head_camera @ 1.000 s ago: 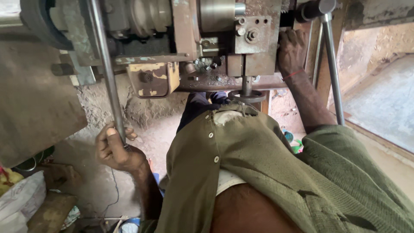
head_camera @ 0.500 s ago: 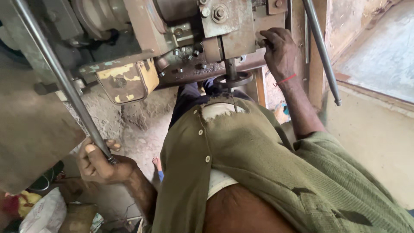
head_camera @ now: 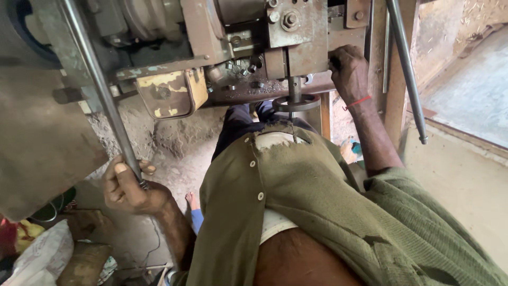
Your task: The person operates a large industrial machine, likely a lathe or grinder, by turning a handwheel with their right hand while holding a vertical metal rod with their left hand. The machine's grinding wheel is spinning, and the person maintains a steady position while controlling the equipment.
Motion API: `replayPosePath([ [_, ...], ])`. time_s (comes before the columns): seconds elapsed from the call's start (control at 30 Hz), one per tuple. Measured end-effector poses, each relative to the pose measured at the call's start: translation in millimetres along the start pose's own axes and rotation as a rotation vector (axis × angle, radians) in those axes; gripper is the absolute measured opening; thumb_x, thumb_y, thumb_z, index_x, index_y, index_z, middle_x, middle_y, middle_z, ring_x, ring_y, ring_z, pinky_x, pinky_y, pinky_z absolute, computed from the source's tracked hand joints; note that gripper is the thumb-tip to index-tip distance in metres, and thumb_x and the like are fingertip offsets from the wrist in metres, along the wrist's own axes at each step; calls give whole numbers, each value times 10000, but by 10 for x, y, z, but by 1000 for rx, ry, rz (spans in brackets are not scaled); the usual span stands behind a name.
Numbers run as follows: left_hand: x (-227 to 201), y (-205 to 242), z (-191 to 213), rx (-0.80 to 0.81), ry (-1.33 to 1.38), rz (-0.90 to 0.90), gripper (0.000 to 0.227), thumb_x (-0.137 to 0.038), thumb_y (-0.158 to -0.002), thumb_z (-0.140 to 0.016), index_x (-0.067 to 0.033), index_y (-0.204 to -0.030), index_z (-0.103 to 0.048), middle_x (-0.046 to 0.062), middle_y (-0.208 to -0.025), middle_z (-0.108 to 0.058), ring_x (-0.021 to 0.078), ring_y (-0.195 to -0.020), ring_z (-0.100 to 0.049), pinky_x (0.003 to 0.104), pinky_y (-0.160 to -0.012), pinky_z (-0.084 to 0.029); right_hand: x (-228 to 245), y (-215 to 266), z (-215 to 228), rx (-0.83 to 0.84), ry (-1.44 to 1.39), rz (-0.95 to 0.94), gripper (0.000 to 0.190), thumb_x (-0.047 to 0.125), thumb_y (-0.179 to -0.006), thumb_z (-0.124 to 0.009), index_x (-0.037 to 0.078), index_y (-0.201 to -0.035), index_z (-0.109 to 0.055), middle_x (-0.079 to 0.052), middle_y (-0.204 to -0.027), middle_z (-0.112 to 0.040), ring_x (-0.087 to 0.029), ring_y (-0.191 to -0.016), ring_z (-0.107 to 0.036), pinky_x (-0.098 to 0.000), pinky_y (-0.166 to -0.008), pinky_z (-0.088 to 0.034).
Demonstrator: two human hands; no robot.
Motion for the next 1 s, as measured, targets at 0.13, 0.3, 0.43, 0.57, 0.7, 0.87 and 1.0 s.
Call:
replayPosePath([
  [0.13,2,-55,10,-3,-3,-60,300,-153,-1026,-581,119,-1115,-671,212,-814,-674,227,-640,-649,292,-587,-534,49,19,21,58,81,59,250,-93,-866,-700,6,-1096,-715,-148,-1091,-671,-357,-1029,-625,-444,-886,-524],
  [0.3,-13,-68,36,-25,33,-25,287,-130,-1039,-579,126,-1127,-673,221,-830,-679,234,-659,-657,290,-598,-543,107,-27,11,124,166,40,287,-95,-851,-670,12,-1115,-701,-145,-1115,-653,-364,-1052,-600,-450,-923,-507],
  [0.43,42,-94,86,-43,0,-18,297,-150,-1032,-559,112,-1101,-683,198,-808,-673,217,-642,-652,281,-585,-516,235,-19,127,106,146,12,254,-60,-898,-691,21,-1139,-705,-148,-1144,-665,-366,-1072,-608,-450,-921,-503],
  [0.57,301,-341,336,-74,-41,-199,356,-258,-1047,-584,83,-1015,-680,180,-782,-643,188,-516,-597,313,-449,-491,344,292,225,-85,22,78,294,-9,-976,-706,-28,-1265,-652,-198,-1212,-637,-362,-1115,-614,-446,-967,-502],
  [0.7,584,-811,828,-300,-308,-246,535,-483,-1107,-577,18,-1099,-766,65,-803,-629,139,-626,-564,294,-570,-552,178,1021,-50,-294,-159,-176,179,-49,-984,-634,10,-1151,-663,-152,-1115,-664,-299,-1063,-644,-422,-936,-519],
  [0.87,577,-940,1017,-328,485,134,658,-575,-1001,-624,56,-1155,-724,69,-739,-585,129,-590,-546,281,-544,-510,-91,1835,-626,-153,-319,-817,307,37,-873,-645,12,-1178,-634,-127,-1113,-680,-259,-967,-637,-386,-868,-525],
  [1.0,563,-1060,880,-437,187,-94,627,-555,-941,-632,17,-1193,-685,51,-952,-662,78,-655,-552,232,-587,-484,-28,1758,-944,148,-449,-912,470,120,-776,-698,13,-1229,-632,-131,-1133,-702,-268,-1030,-664,-388,-927,-529],
])
Point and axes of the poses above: each hand's wrist, its own y-axis away from the middle knuckle, its own z-axis out of the back of the hand, x = y × z, the point moved 3 cm from there along -y, towards the middle knuckle
